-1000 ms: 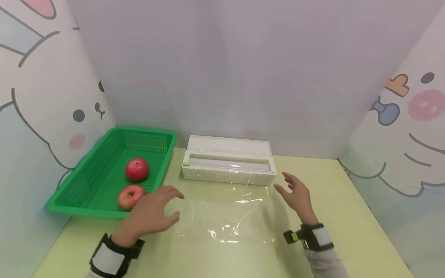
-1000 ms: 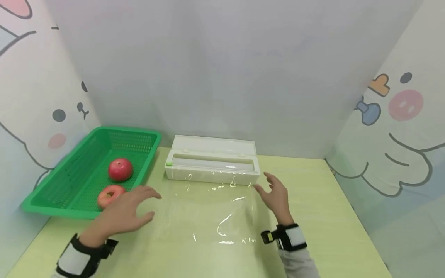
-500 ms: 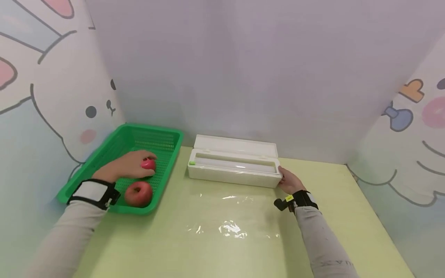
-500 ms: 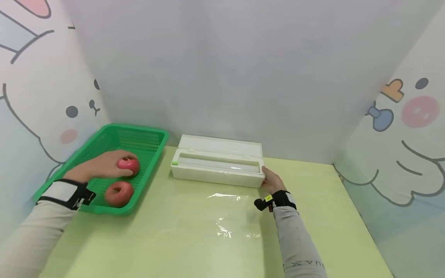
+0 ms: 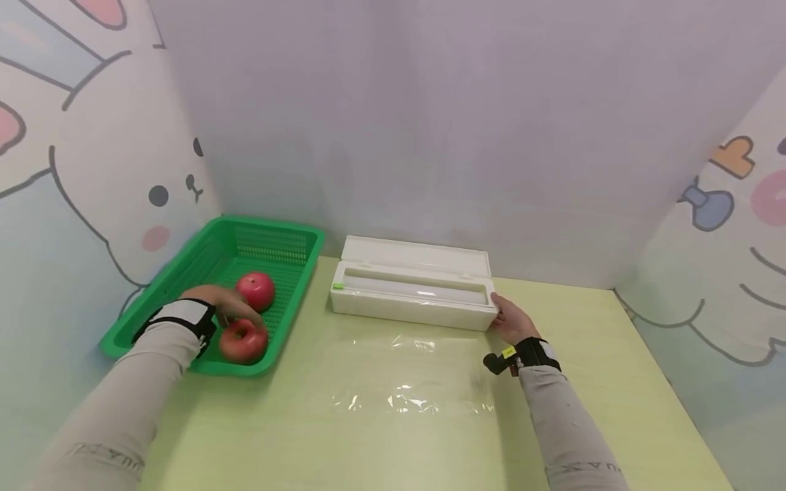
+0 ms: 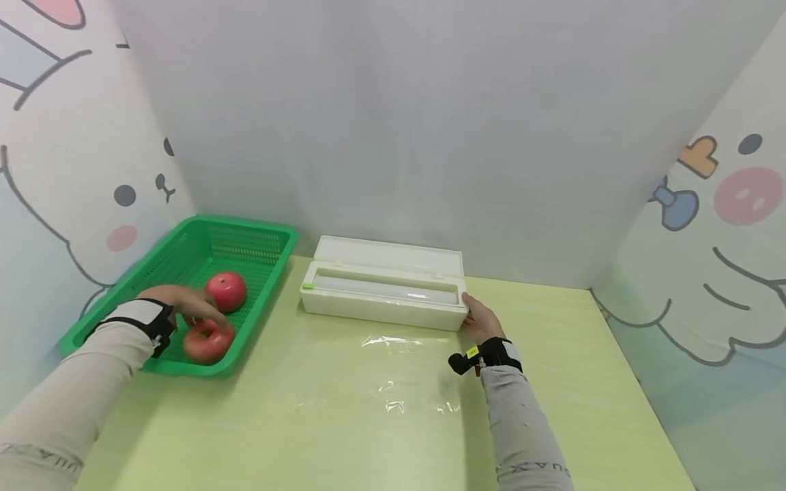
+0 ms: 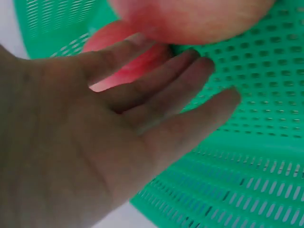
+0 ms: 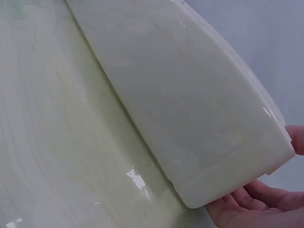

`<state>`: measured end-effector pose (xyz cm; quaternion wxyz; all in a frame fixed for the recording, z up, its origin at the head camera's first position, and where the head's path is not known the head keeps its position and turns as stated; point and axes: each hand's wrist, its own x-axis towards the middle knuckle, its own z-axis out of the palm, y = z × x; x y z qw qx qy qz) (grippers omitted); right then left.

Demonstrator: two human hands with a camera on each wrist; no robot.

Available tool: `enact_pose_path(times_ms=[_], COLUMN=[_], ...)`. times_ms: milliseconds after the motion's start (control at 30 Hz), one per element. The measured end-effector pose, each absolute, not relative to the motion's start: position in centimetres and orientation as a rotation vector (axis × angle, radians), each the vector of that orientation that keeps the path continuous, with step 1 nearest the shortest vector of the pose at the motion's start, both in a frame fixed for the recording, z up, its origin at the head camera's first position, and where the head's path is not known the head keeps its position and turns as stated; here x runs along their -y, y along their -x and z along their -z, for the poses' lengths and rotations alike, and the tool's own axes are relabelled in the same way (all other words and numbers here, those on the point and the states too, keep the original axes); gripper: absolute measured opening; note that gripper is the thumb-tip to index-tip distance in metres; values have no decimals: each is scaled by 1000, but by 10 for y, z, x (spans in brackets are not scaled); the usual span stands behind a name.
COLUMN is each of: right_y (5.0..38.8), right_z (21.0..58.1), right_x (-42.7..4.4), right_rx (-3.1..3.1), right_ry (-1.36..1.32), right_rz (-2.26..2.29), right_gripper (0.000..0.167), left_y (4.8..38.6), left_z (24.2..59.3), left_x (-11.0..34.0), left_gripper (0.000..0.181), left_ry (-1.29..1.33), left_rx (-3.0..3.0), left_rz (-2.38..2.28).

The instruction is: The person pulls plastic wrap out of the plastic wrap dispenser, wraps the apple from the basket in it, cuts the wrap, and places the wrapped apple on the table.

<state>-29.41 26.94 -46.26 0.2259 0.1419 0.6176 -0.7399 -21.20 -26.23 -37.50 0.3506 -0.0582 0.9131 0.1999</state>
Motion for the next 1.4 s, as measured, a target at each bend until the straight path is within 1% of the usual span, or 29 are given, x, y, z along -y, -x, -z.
enact_pose_path(times_ms=[100,133,200,633,833,933,1033,1200,1400], right_y=[294,294,294,294,291,291,291,291,290], right_z=[463,463,464,465,463,463,463,462,462], right_x=[-267,-266,-265,-265,-267,-267,-267,-266,-264], right_rx=[-1691,-1691,-1691,-1693,-1708,-1712,-1717,-1704,-1719], right_ry=[-406,-409,-404,-385,-421,-418,-419,-456,-499], right_rz=[2057,2059,2060,2070,2055,2044,2042,2053,2041], right_gripper=[67,66,67,67,69,69,70,70,72], left_y=[207,204,201,198,201,202,205,216,220], left_z=[376,376,376,378,375,370,361,345,329], left_x=[257,255,252,239,241,244,248,250,245], left_gripper=[78,81,83,67,62,64,69,74,65], left_ry=[356,419,460,506,428,419,383,130,-166], left_rx=[-2391,-2405,-2435,-2389,-2380,-2359,-2326,-2364,-2648], left_rz=[-577,-597,-585,-630,-635,-689,-755,-703,-522])
